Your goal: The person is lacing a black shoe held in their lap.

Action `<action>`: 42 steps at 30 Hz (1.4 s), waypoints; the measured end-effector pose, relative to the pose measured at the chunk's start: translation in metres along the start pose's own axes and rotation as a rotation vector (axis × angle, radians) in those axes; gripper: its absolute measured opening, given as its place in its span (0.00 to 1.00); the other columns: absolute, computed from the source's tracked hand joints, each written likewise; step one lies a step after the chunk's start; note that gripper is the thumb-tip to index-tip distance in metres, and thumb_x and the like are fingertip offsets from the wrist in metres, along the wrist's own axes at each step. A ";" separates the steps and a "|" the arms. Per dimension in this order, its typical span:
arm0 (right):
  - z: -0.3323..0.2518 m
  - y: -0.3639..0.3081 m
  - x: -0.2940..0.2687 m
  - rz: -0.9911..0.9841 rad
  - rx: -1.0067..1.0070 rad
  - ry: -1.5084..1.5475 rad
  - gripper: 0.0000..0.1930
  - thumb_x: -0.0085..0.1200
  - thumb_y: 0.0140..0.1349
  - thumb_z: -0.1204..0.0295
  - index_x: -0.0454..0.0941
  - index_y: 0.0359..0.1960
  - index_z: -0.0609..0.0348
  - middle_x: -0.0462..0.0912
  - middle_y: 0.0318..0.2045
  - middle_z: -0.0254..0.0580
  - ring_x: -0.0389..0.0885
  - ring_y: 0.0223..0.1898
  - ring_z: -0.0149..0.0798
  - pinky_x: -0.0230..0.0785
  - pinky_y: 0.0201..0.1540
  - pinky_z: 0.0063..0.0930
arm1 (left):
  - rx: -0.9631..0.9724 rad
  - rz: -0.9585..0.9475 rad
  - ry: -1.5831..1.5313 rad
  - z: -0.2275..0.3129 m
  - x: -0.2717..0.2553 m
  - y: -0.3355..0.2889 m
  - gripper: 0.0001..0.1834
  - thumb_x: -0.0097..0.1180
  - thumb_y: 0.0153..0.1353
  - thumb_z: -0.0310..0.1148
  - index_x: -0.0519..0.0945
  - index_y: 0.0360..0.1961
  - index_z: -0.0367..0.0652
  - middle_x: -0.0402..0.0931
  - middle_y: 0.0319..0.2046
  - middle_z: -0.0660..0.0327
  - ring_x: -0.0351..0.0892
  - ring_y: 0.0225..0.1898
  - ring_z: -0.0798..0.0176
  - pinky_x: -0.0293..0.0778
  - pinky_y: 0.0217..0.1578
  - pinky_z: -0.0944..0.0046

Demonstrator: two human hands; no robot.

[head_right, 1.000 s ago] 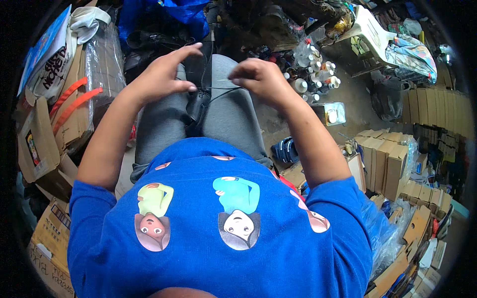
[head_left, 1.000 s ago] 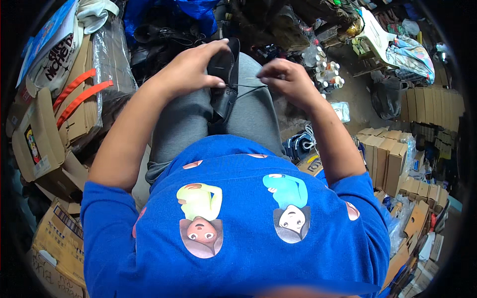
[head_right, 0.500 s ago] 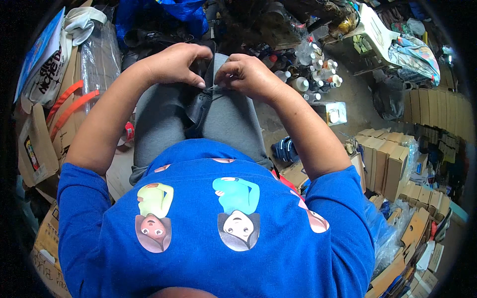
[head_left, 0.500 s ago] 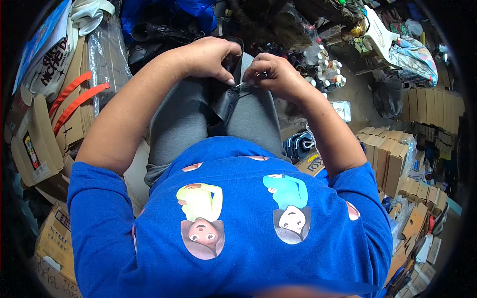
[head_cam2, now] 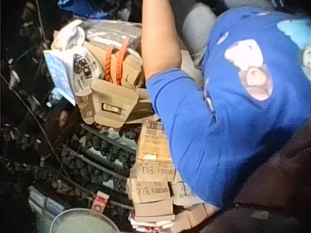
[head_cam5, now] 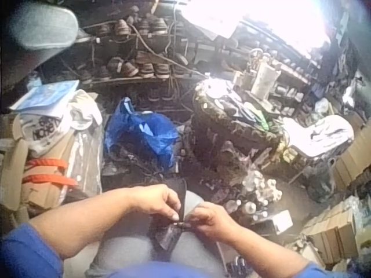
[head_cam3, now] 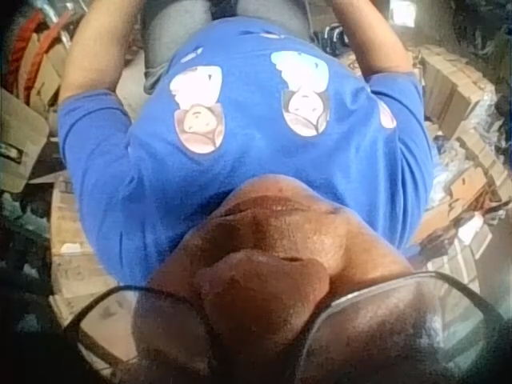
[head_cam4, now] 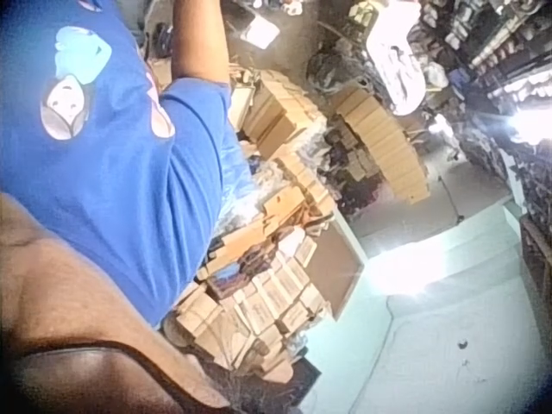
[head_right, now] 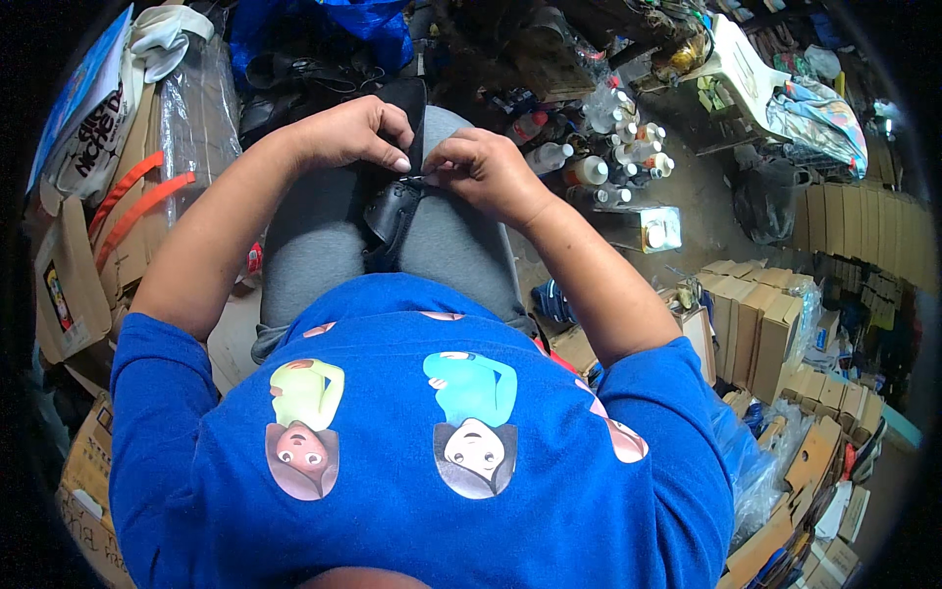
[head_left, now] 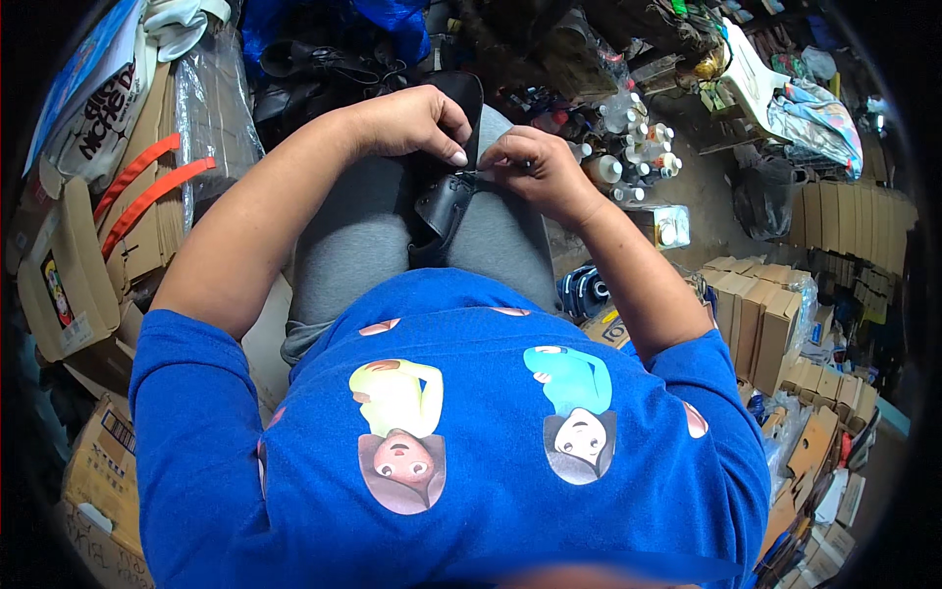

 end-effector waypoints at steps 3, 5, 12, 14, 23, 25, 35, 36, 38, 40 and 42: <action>-0.007 -0.010 0.000 0.053 -0.041 -0.044 0.10 0.62 0.49 0.77 0.82 0.35 0.50 0.78 0.29 0.39 0.80 0.32 0.37 0.74 0.35 0.28 | 0.008 -0.063 -0.034 -0.001 0.001 -0.003 0.13 0.63 0.51 0.30 0.82 0.38 0.36 0.77 0.31 0.61 0.75 0.38 0.65 0.69 0.45 0.65; -0.011 -0.016 0.002 0.086 -0.050 -0.031 0.12 0.62 0.49 0.77 0.83 0.36 0.48 0.77 0.27 0.39 0.80 0.31 0.40 0.73 0.34 0.29 | -0.005 -0.162 0.044 0.001 0.006 -0.006 0.19 0.58 0.54 0.28 0.80 0.49 0.39 0.82 0.43 0.56 0.79 0.45 0.65 0.69 0.53 0.68; -0.032 -0.023 0.003 0.076 -0.071 -0.253 0.13 0.58 0.48 0.77 0.82 0.36 0.46 0.75 0.27 0.40 0.78 0.31 0.45 0.72 0.35 0.35 | 0.001 -0.198 0.073 0.003 0.011 -0.006 0.20 0.55 0.54 0.26 0.79 0.50 0.39 0.81 0.45 0.57 0.79 0.47 0.65 0.69 0.53 0.68; -0.044 -0.022 0.004 0.044 -0.099 -0.382 0.13 0.57 0.49 0.78 0.82 0.37 0.48 0.75 0.27 0.41 0.78 0.31 0.45 0.71 0.35 0.36 | 0.024 -0.215 0.112 0.008 0.013 -0.005 0.20 0.55 0.55 0.26 0.79 0.51 0.40 0.81 0.45 0.58 0.79 0.46 0.66 0.70 0.52 0.68; -0.076 0.015 0.026 -0.258 -0.171 -0.926 0.07 0.51 0.51 0.72 0.82 0.26 0.57 0.79 0.30 0.47 0.80 0.37 0.45 0.71 0.39 0.37 | 0.344 0.196 0.613 0.050 -0.005 -0.006 0.11 0.62 0.41 0.20 0.81 0.29 0.41 0.72 0.31 0.58 0.74 0.36 0.54 0.73 0.38 0.60; -0.073 0.015 0.027 -0.219 -0.148 -0.878 0.07 0.51 0.51 0.73 0.82 0.26 0.58 0.79 0.31 0.46 0.80 0.37 0.47 0.72 0.39 0.38 | 0.366 0.257 0.604 0.047 -0.008 -0.006 0.13 0.60 0.41 0.17 0.81 0.30 0.42 0.71 0.30 0.58 0.74 0.35 0.54 0.73 0.37 0.61; 0.019 -0.009 0.003 0.026 0.394 0.316 0.11 0.59 0.58 0.63 0.83 0.37 0.56 0.77 0.29 0.40 0.78 0.36 0.37 0.70 0.42 0.29 | 0.262 0.796 0.460 0.040 -0.020 -0.079 0.34 0.65 0.47 0.26 0.70 0.58 0.51 0.73 0.49 0.52 0.77 0.45 0.53 0.73 0.47 0.56; 0.013 -0.008 -0.004 0.054 0.283 0.219 0.11 0.59 0.58 0.63 0.82 0.37 0.56 0.77 0.33 0.42 0.77 0.39 0.37 0.69 0.44 0.30 | 0.252 0.797 0.460 0.040 -0.019 -0.089 0.34 0.65 0.47 0.26 0.70 0.58 0.51 0.73 0.49 0.52 0.77 0.45 0.53 0.73 0.47 0.56; -0.006 -0.012 0.005 -0.073 0.114 -0.033 0.12 0.61 0.54 0.64 0.80 0.35 0.58 0.75 0.38 0.47 0.75 0.43 0.45 0.68 0.47 0.35 | -0.036 0.313 0.312 0.011 0.007 -0.083 0.30 0.64 0.48 0.26 0.73 0.56 0.47 0.77 0.43 0.51 0.77 0.43 0.53 0.73 0.45 0.59; -0.014 -0.012 0.005 -0.018 -0.058 -0.251 0.11 0.61 0.52 0.65 0.79 0.33 0.59 0.76 0.37 0.46 0.75 0.42 0.47 0.68 0.46 0.35 | -0.001 0.320 0.373 0.005 0.002 -0.093 0.24 0.63 0.50 0.26 0.76 0.51 0.44 0.78 0.37 0.52 0.78 0.39 0.56 0.73 0.43 0.62; -0.001 -0.013 -0.007 0.171 -0.004 -0.212 0.11 0.62 0.52 0.65 0.79 0.31 0.59 0.76 0.36 0.46 0.76 0.41 0.47 0.69 0.45 0.35 | -0.038 0.661 0.431 -0.006 -0.036 -0.118 0.15 0.59 0.55 0.26 0.79 0.45 0.40 0.79 0.38 0.55 0.78 0.37 0.58 0.73 0.41 0.63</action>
Point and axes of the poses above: each hand's wrist, its own y-axis towards the middle knuckle, its own x-axis out of the palm, z = x × y, the point moved 9 cm from there along y, towards the middle knuckle
